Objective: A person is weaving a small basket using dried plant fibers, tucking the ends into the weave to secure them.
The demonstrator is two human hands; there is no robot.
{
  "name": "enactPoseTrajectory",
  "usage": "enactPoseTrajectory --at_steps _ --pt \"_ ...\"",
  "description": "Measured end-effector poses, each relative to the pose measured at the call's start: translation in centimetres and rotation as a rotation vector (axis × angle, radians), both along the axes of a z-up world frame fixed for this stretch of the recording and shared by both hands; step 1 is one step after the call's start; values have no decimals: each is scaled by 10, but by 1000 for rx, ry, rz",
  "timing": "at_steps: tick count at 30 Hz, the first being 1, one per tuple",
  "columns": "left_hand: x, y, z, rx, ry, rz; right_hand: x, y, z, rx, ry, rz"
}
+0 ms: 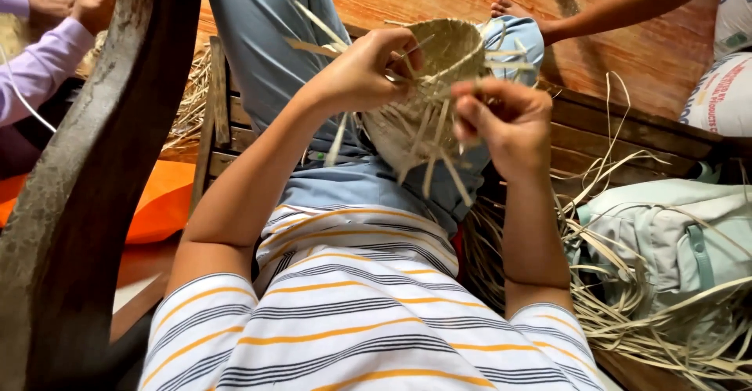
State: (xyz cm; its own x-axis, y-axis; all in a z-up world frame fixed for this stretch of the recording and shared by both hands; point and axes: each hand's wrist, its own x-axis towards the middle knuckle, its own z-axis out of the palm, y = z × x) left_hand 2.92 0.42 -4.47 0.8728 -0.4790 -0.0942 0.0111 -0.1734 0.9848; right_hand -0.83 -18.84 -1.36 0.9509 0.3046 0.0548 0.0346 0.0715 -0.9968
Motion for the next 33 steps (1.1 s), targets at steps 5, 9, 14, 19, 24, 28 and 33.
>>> enactPoseTrajectory --at_steps 5,9,14,19,24,28,33 --pt "-4 -1 -5 157 -233 147 40 10 -14 -713 -810 63" --pt "-7 4 10 -77 -154 35 61 5 -3 -959 -688 424" --pt "-11 16 59 -210 -239 -209 48 16 57 -672 -475 745" --pt "-37 1 79 740 -837 341 40 2 34 -568 21 352" --pt "-62 -4 32 717 -816 363 34 -7 1 -544 16 294" --pt "-69 -1 8 805 -849 387 34 -9 -5 -541 -30 310" --pt "-71 -6 2 828 -871 406 34 -9 -12 -484 2 330"
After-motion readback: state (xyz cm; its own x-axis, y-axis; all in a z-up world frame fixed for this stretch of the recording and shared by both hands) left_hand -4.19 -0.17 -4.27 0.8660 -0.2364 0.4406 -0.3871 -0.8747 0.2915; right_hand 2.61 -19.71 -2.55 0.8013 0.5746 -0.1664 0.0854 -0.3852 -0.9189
